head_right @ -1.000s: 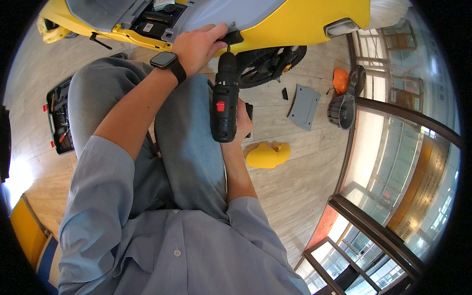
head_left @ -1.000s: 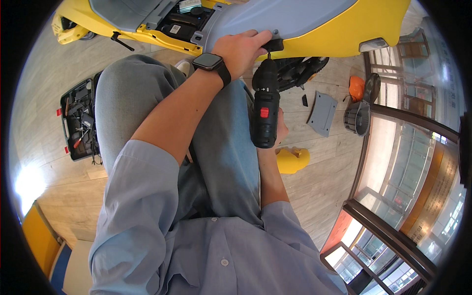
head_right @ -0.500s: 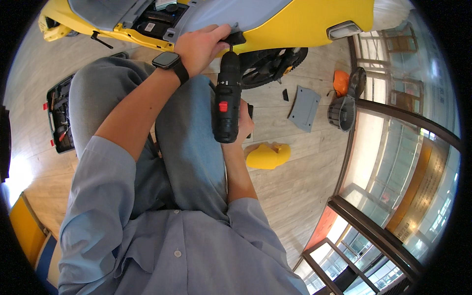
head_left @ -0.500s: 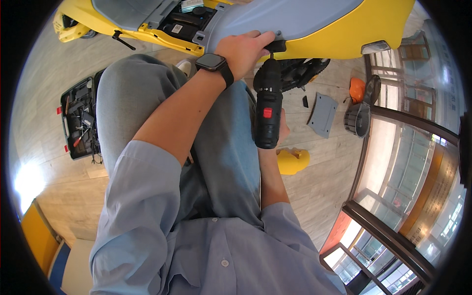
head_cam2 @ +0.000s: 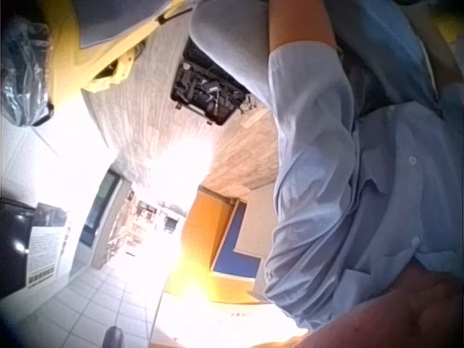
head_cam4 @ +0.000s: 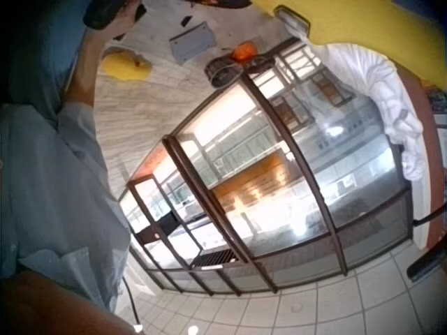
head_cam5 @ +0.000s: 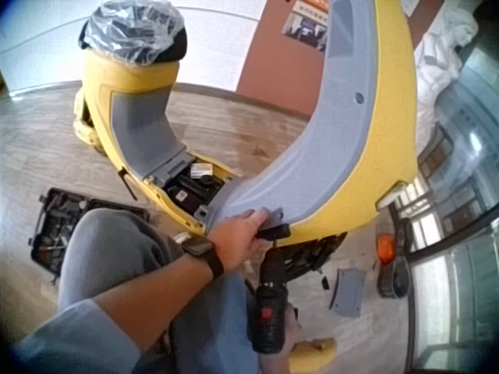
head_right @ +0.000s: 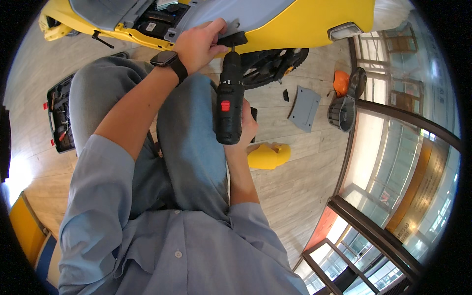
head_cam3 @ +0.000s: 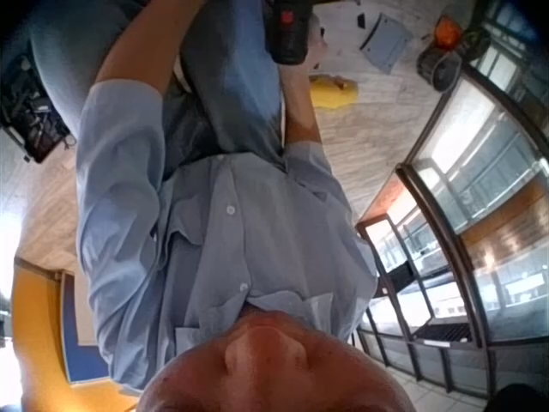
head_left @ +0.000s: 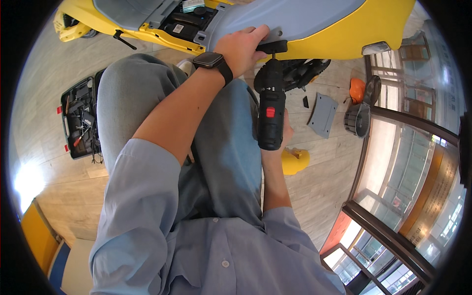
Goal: Repairing or assembling components of a yellow electric scooter using a power drill.
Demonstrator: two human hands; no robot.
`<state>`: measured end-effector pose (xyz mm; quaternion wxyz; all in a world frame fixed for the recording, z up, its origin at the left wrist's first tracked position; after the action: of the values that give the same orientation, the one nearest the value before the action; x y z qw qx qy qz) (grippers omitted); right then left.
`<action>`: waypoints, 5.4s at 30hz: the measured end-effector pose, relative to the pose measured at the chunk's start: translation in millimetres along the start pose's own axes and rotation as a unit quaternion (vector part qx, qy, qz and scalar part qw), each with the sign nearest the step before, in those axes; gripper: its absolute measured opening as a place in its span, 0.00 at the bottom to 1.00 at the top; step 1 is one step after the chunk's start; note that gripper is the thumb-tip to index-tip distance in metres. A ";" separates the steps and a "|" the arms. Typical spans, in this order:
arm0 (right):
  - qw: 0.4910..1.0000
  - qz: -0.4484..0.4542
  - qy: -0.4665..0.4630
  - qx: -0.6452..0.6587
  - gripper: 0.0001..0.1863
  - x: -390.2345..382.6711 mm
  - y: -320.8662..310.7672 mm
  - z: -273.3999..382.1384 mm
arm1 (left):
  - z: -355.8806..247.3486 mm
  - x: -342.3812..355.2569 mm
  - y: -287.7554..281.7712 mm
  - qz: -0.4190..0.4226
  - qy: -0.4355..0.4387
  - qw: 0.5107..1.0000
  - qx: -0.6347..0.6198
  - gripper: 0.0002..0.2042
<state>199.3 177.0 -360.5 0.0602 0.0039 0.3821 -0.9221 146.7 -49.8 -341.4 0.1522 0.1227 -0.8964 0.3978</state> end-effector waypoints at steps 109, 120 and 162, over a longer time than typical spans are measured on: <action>0.990 -0.107 -0.039 -0.080 0.19 -19.0 -8.9 53.9 | -6.4 3.8 -16.0 -0.012 -0.057 0.997 -0.041 0.12; 0.983 -0.106 -0.076 -0.129 0.20 -14.8 -10.9 53.2 | -8.4 0.6 -8.0 -0.058 -0.016 0.998 0.009 0.12; 0.994 -0.061 -0.030 -0.082 0.15 -8.1 -13.0 48.6 | -17.0 -2.0 -27.7 -0.025 -0.077 0.997 -0.018 0.13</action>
<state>207.8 152.8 -316.5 0.0157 -0.0520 0.4541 -0.8893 161.0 -54.9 -312.6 0.0947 0.1722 -0.9091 0.3673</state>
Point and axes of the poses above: each hand's wrist, its own x-axis towards the middle knuckle, its own y-axis out of the palm, z = x × y, the point moved 4 cm from there along x, towards the middle knuckle, and after that the axes turned 13 degrees about y, right-handed, at the moved point
